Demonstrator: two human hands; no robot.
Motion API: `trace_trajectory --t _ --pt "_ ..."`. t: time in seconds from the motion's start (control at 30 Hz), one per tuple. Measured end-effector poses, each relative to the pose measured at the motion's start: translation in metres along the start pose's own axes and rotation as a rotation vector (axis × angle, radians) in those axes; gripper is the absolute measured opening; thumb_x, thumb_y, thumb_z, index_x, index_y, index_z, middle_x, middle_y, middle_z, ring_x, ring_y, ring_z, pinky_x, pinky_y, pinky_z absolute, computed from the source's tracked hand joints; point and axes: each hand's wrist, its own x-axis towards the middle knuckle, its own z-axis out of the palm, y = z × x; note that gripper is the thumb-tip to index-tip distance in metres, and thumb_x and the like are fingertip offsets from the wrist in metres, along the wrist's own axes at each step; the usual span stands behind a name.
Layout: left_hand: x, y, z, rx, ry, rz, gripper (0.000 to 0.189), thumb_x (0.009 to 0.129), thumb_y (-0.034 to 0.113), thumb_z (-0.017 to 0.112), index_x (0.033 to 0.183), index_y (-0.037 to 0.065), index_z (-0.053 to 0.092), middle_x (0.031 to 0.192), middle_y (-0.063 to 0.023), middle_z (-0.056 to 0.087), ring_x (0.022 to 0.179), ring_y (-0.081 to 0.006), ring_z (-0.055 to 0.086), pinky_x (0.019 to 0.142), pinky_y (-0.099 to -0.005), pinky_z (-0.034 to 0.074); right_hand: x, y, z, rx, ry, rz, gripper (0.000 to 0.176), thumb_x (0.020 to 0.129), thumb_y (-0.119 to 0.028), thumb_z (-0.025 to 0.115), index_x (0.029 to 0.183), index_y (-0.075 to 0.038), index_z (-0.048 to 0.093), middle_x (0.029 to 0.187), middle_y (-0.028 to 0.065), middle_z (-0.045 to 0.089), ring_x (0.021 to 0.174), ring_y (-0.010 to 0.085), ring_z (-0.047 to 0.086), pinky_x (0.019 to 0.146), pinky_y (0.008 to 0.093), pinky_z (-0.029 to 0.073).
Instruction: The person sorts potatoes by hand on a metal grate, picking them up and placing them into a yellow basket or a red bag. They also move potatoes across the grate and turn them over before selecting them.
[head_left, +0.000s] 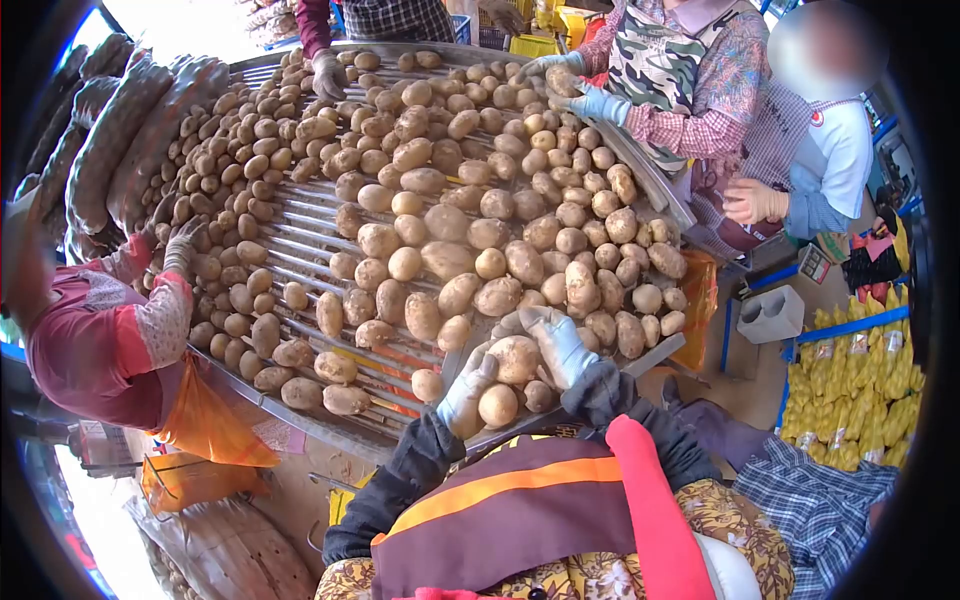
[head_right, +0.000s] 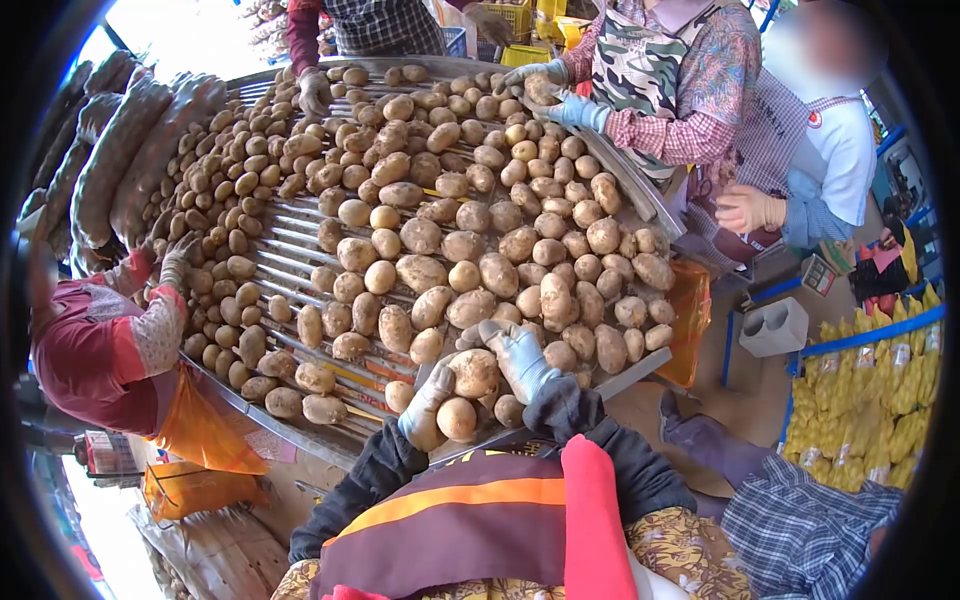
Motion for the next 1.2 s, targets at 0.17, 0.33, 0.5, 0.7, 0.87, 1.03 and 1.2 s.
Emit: trace_trajectory --t 0.17,0.33,0.5,0.7,0.87,1.03,1.2 --pt "-0.004 -0.006 -0.015 0.313 0.232 0.066 0.078 0.088 0.05 0.066 0.143 0.005 0.035 0.135 -0.0115 0.049 0.127 -0.0216 0.046 0.101 -0.0379 0.045 -0.014 0.001 0.009 -0.408 -0.1 -0.151 0.04 0.101 -0.034 0.051 0.122 -0.001 0.059 0.111 0.0066 0.064 0.109 0.015 0.058 0.098 0.0288 0.045" --pt "-0.005 -0.002 -0.01 0.335 0.194 0.119 0.077 0.09 0.05 0.063 0.146 0.006 0.034 0.14 -0.0122 0.046 0.126 -0.0222 0.048 0.104 -0.037 0.043 -0.006 0.0 -0.003 -0.213 -0.055 -0.059 0.059 0.096 -0.047 0.056 0.127 0.003 0.055 0.121 0.0123 0.06 0.116 0.0198 0.054 0.103 0.0345 0.042" --pt "-0.009 -0.009 -0.009 0.424 0.253 0.159 0.069 0.095 0.05 0.055 0.144 0.005 0.036 0.14 -0.012 0.047 0.126 -0.0208 0.048 0.104 -0.0343 0.043 -0.026 0.002 0.018 -1.114 0.029 -0.428 0.054 0.098 -0.039 0.055 0.132 0.002 0.05 0.121 0.0162 0.06 0.115 0.0216 0.056 0.1 0.035 0.043" --pt "-0.01 -0.003 -0.004 0.288 0.226 0.079 0.063 0.1 0.048 0.047 0.144 0.004 0.035 0.139 -0.012 0.047 0.129 -0.0194 0.044 0.107 -0.0354 0.038 0.0 0.022 -0.012 -0.792 0.236 -0.167 0.025 0.102 -0.019 0.048 0.105 -0.001 0.066 0.1 0.0107 0.069 0.094 0.0188 0.063 0.088 0.0309 0.05" --pt "-0.014 -0.014 -0.012 0.185 0.205 0.018 0.067 0.098 0.05 0.048 0.145 0.005 0.032 0.138 -0.0126 0.048 0.124 -0.0206 0.049 0.104 -0.037 0.042 -0.023 0.007 0.02 -0.903 0.16 -0.284 0.025 0.1 -0.021 0.051 0.107 -0.003 0.066 0.105 0.0174 0.068 0.103 0.0295 0.064 0.088 0.0351 0.051" --pt "-0.05 -0.007 -0.019 -0.162 0.153 -0.111 0.071 0.09 0.057 0.058 0.142 0.011 0.04 0.125 -0.019 0.057 0.094 -0.0249 0.063 0.084 -0.0389 0.052 -0.006 -0.005 0.005 -0.583 0.192 0.087 0.028 0.099 -0.031 0.053 0.103 -0.005 0.063 0.073 0.015 0.068 0.06 0.0339 0.065 0.059 0.0428 0.053" --pt "-0.12 0.003 -0.052 -0.757 0.251 0.076 0.071 0.091 0.057 0.054 0.142 0.01 0.04 0.131 -0.0257 0.053 0.082 -0.0355 0.065 0.056 -0.0447 0.057 0.011 0.029 -0.046 -0.938 0.327 -0.257 0.026 0.098 -0.027 0.056 0.101 -0.002 0.064 0.081 0.0129 0.069 0.077 0.0277 0.068 0.069 0.0363 0.054"
